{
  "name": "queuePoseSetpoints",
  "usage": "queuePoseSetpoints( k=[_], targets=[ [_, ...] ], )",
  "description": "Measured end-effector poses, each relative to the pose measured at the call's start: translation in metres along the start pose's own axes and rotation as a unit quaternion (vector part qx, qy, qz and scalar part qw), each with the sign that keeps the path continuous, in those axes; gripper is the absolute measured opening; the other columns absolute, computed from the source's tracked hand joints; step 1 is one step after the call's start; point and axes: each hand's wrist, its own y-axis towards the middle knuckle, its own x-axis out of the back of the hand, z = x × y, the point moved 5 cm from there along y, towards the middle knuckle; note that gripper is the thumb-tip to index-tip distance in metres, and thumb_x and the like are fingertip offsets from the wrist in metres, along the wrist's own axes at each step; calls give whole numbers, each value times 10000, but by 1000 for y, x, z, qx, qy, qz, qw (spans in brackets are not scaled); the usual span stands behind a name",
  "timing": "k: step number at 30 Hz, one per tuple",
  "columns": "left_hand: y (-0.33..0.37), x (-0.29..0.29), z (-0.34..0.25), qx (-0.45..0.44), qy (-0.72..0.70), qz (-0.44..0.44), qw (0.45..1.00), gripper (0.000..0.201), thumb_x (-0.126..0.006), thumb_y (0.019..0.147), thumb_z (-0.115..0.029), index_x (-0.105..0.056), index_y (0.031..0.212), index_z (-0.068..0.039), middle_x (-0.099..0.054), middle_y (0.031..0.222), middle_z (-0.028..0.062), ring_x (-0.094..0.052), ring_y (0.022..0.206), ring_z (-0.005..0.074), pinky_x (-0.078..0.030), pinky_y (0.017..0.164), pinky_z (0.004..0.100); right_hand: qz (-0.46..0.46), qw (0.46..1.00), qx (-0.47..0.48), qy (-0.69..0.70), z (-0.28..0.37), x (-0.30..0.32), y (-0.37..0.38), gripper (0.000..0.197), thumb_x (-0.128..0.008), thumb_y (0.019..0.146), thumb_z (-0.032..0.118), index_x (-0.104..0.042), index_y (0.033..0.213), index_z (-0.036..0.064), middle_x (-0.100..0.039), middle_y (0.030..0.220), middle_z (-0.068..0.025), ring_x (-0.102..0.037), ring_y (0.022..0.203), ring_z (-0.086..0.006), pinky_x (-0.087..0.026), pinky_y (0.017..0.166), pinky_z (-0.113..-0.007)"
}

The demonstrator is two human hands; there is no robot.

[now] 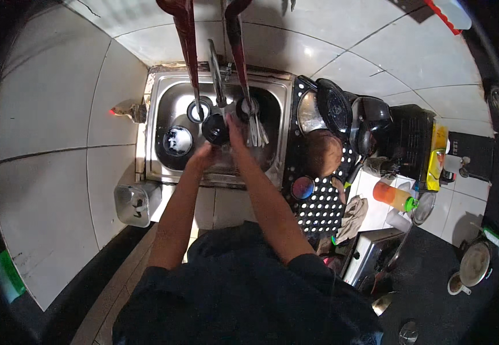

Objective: The person washes dishes in a kitchen sink, scrubbing cups and bowls with soap and a cloth by hand.

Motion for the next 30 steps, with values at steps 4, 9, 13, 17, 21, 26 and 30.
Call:
queuePoseSetpoints(
  k=[4,9,13,17,21,26,30],
  targets=[
    [9,77,-12,-165,32,-211,963,294,-428,947,-164,-570,1187,-71,-608,934,90,-619,759,214,-531,646,385,-42,997,-18,62,14,-72,-25,754,-585,882,568,-472,1375,8,-517,1345,-117,-546,1157,-244,-412,989,-391],
    [1,-24,-31,-180,-29,-93,979,345,-367,994,-265,-513,1240,-72,-598,1019,101,-608,861,215,-523,696,387,-329,933,-56,-136,45,-2,3,750,-569,864,612,-634,1117,-91,-624,1145,-278,-620,1069,-358,-475,869,-459],
    [-15,-1,-35,-86,-193,-187,959,381,-336,1006,-332,-542,1232,-104,-621,1054,75,-610,853,234,-521,712,395,-294,928,-26,-226,49,-48,-29,644,-544,902,547,-672,1026,-71,-659,1016,-289,-638,1002,-399,-473,838,-473],
    [-7,-26,-40,-32,-177,-164,970,425,-356,1007,-413,-586,1184,-102,-661,1037,61,-624,879,234,-518,754,396,-258,917,190,-239,72,-46,-46,559,-517,925,492,-651,1079,-28,-667,984,-248,-641,946,-393,-475,823,-441],
    [13,18,-47,-36,-207,-85,974,490,-476,943,-536,-606,1129,-102,-661,973,67,-631,839,267,-521,753,425,-118,909,328,-230,73,-97,-102,441,-525,967,347,-584,1224,-7,-677,1011,-222,-651,961,-366,-482,807,-405],
    [-24,-41,-57,24,-146,-33,988,647,-573,836,-653,-623,1161,-96,-657,1017,86,-623,900,268,-504,796,413,-81,858,305,-406,45,-52,-124,419,-535,960,329,-543,1310,100,-679,1027,-188,-650,932,-359,-495,825,-448],
    [-30,-61,-58,37,2,20,999,739,-651,778,-642,-545,1296,-126,-591,1232,110,-562,1072,271,-445,902,459,-77,744,360,-558,30,-18,-134,375,-571,917,255,-579,1274,143,-686,995,-170,-659,900,-349,-503,825,-450]
  ],
)
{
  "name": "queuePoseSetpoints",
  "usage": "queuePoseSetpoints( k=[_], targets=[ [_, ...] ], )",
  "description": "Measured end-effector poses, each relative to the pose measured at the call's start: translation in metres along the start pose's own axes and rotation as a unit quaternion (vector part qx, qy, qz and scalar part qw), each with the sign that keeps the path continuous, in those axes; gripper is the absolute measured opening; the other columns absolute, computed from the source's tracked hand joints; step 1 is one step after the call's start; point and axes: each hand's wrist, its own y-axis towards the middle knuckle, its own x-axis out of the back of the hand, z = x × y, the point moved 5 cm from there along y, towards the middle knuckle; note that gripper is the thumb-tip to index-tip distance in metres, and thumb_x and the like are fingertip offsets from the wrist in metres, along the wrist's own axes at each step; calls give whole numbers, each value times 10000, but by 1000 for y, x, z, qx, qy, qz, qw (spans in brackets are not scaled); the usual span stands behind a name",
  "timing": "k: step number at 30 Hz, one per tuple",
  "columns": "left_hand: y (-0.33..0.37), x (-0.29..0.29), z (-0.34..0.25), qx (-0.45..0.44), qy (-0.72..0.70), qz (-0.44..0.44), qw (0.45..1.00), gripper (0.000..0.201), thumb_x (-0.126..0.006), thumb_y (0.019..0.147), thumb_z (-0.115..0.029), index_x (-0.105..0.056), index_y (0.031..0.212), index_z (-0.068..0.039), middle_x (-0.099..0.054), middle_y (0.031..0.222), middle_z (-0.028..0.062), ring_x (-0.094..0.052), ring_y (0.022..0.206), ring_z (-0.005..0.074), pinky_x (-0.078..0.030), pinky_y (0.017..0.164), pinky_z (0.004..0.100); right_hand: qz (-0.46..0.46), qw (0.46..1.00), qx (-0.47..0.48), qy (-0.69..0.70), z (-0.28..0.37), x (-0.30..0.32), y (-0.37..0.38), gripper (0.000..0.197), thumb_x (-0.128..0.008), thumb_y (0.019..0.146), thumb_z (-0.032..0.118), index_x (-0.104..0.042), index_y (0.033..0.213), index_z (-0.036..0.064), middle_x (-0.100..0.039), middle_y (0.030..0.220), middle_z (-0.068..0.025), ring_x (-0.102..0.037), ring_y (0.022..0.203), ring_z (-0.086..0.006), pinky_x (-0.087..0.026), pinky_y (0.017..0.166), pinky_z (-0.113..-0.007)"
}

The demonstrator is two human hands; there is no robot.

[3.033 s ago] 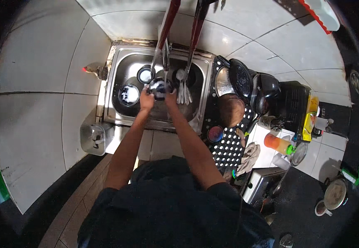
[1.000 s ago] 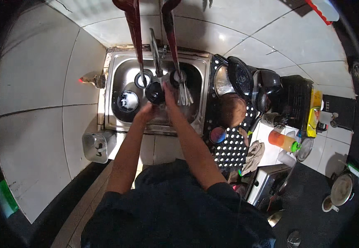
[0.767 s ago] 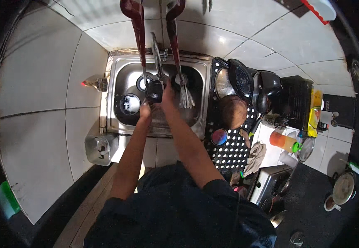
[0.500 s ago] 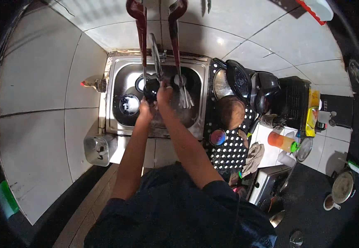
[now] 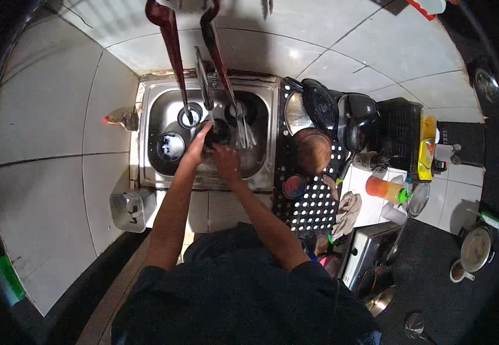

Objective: The person washes dishes in a kitchen sink, scrubbing cups and bowls with soap and a cloth by hand.

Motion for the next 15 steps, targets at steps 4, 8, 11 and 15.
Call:
queuePoseSetpoints(
  k=[4,8,11,15],
  targets=[
    [38,45,1,-157,204,-87,962,516,-623,884,-412,-583,1265,-66,-642,1134,54,-567,1026,213,-425,889,344,88,990,43,-101,8,8,-3,385,-602,838,168,-615,1223,157,-651,1129,-122,-588,1108,-308,-479,932,-432],
    [58,95,10,-194,250,-242,917,521,-575,933,-491,-603,1183,-34,-655,987,79,-599,812,207,-492,657,340,-20,982,185,-23,50,43,0,355,-609,820,94,-634,1170,150,-629,1163,-100,-553,1162,-281,-492,929,-436],
    [82,83,43,-104,-32,-124,986,556,-584,915,-512,-621,1132,-1,-664,1029,144,-631,871,255,-502,680,418,-20,983,168,-72,38,55,-20,360,-613,826,78,-625,1181,143,-585,1240,-94,-532,1190,-275,-500,916,-421],
    [82,40,41,-25,-264,-46,963,209,-532,966,-166,-605,1139,-73,-675,972,73,-649,774,175,-521,646,300,40,996,46,-57,-6,49,-49,313,-626,835,96,-631,1147,120,-585,1228,-95,-553,1155,-283,-511,887,-410]
  ],
)
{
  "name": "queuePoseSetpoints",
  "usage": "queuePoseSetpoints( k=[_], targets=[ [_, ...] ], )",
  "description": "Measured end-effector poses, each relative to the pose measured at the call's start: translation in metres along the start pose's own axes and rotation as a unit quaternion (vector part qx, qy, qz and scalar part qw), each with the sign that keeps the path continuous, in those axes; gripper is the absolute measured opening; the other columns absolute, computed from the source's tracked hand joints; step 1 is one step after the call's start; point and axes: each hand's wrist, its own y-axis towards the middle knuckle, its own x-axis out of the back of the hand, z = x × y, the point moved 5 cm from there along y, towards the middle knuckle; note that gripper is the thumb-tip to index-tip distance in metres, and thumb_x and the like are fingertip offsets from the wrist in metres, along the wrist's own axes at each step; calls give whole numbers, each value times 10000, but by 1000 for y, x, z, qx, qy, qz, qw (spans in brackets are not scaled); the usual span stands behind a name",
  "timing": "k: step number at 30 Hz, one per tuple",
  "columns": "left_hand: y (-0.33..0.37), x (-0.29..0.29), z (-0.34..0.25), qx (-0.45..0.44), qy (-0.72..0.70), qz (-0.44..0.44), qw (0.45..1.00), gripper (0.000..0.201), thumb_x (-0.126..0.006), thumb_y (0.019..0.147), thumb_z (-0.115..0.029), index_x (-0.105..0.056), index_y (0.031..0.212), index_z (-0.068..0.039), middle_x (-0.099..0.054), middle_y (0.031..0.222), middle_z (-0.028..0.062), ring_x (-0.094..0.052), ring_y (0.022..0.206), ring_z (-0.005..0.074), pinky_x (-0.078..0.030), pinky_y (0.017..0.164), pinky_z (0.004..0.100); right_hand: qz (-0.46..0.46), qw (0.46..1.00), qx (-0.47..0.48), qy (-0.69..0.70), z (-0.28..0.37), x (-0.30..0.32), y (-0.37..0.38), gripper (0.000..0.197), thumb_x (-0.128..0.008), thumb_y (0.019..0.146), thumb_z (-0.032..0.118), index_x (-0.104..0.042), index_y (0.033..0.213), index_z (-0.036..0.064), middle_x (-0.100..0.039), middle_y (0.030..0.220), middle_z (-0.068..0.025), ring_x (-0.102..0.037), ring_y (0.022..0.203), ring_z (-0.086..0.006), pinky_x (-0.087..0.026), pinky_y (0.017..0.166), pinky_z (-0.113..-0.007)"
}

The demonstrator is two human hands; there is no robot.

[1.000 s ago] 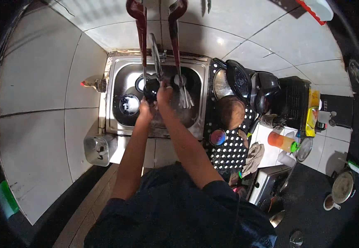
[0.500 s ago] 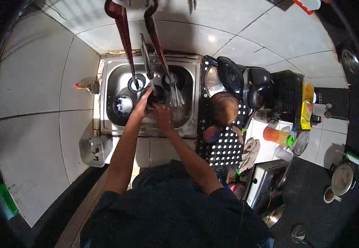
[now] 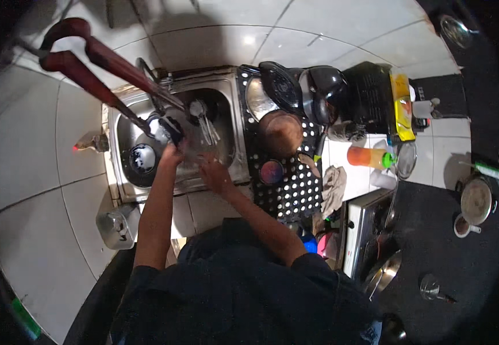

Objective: The person washes dishes in a kitchen sink, scrubbing cups and bowls with soap and a cloth by hand.

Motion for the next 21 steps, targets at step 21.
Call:
queuePoseSetpoints(
  k=[21],
  targets=[
    [-9,-55,6,92,-336,182,919,160,-450,902,-84,-587,943,-10,-611,811,59,-604,732,166,-538,699,293,37,993,1,111,1,-4,-21,203,-598,868,157,-668,1028,54,-660,1000,-141,-640,895,-345,-511,775,-444]
  ],
)
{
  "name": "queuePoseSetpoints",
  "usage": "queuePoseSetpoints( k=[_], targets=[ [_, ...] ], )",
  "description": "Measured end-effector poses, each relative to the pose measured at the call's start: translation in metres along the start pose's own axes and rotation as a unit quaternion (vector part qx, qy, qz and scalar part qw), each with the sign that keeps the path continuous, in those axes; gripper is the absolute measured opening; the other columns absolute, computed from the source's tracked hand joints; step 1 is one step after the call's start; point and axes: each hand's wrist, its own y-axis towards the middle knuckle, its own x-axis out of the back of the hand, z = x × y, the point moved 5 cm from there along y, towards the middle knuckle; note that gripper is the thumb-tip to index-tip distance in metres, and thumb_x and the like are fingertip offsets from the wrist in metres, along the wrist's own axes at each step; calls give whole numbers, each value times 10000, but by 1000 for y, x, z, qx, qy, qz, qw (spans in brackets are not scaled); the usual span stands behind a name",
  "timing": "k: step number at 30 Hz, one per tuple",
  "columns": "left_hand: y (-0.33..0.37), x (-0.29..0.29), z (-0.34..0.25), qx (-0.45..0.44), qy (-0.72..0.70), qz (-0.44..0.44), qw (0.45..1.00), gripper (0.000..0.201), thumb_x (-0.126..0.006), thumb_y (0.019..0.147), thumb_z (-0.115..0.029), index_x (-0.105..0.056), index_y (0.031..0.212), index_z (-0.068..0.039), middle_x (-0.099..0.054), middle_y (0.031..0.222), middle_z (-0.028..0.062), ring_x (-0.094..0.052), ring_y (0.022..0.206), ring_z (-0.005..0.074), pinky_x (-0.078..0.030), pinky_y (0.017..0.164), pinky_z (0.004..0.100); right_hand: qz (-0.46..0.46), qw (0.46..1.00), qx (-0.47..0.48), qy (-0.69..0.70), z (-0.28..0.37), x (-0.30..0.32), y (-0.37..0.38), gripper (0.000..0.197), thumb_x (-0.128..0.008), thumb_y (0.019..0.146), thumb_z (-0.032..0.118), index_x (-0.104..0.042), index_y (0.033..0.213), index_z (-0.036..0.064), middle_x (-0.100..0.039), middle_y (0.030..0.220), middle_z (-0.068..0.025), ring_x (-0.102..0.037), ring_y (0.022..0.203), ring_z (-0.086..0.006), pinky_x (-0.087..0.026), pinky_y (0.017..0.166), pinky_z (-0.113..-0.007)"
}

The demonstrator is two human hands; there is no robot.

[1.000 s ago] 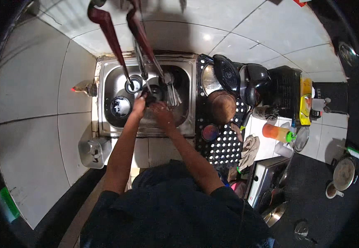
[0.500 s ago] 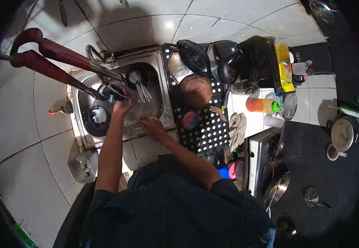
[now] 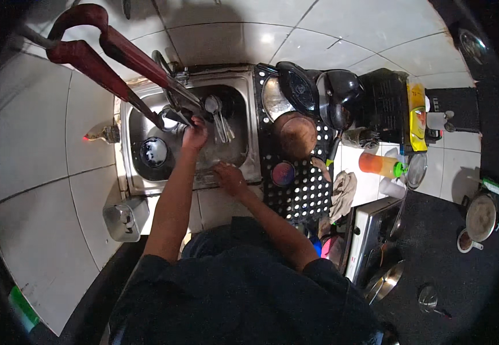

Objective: The person washes dishes in a kitchen sink, scrubbing cups and bowls with soap and a cloth by hand.

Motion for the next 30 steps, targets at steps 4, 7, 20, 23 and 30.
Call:
queuePoseSetpoints(
  k=[4,7,20,23,30],
  targets=[
    [-15,-4,32,172,-71,91,978,121,-503,923,-153,-569,891,-57,-581,765,22,-595,719,146,-537,712,294,64,997,-40,-23,-11,-4,1,209,-586,867,144,-663,1039,53,-653,981,-146,-639,893,-353,-507,782,-446],
    [-29,4,37,191,48,147,969,128,-521,945,-158,-572,944,-41,-589,807,8,-588,706,106,-498,613,244,42,999,-20,-18,-11,-5,-1,211,-588,862,139,-661,1041,54,-649,952,-146,-635,882,-353,-501,781,-447],
    [-92,44,-40,-121,561,-154,804,228,-546,961,-156,-550,1097,26,-638,931,120,-623,752,186,-545,583,257,34,977,-122,169,-3,-3,6,279,-601,904,203,-631,1129,40,-651,1001,-145,-645,904,-269,-512,789,-390],
    [-137,-28,-16,-484,783,33,390,327,-497,825,33,-547,1148,11,-633,961,138,-613,877,271,-509,797,350,-50,970,-108,213,17,10,16,388,-629,915,262,-571,1211,18,-651,1053,-136,-649,932,-236,-511,834,-366],
    [-185,-88,43,-483,842,63,231,576,-435,615,126,-563,1162,-2,-539,1076,184,-540,1036,373,-419,946,389,-32,890,-280,359,-37,-27,21,617,-602,891,530,-528,1262,42,-642,1072,-87,-630,996,-220,-508,882,-366]
  ],
)
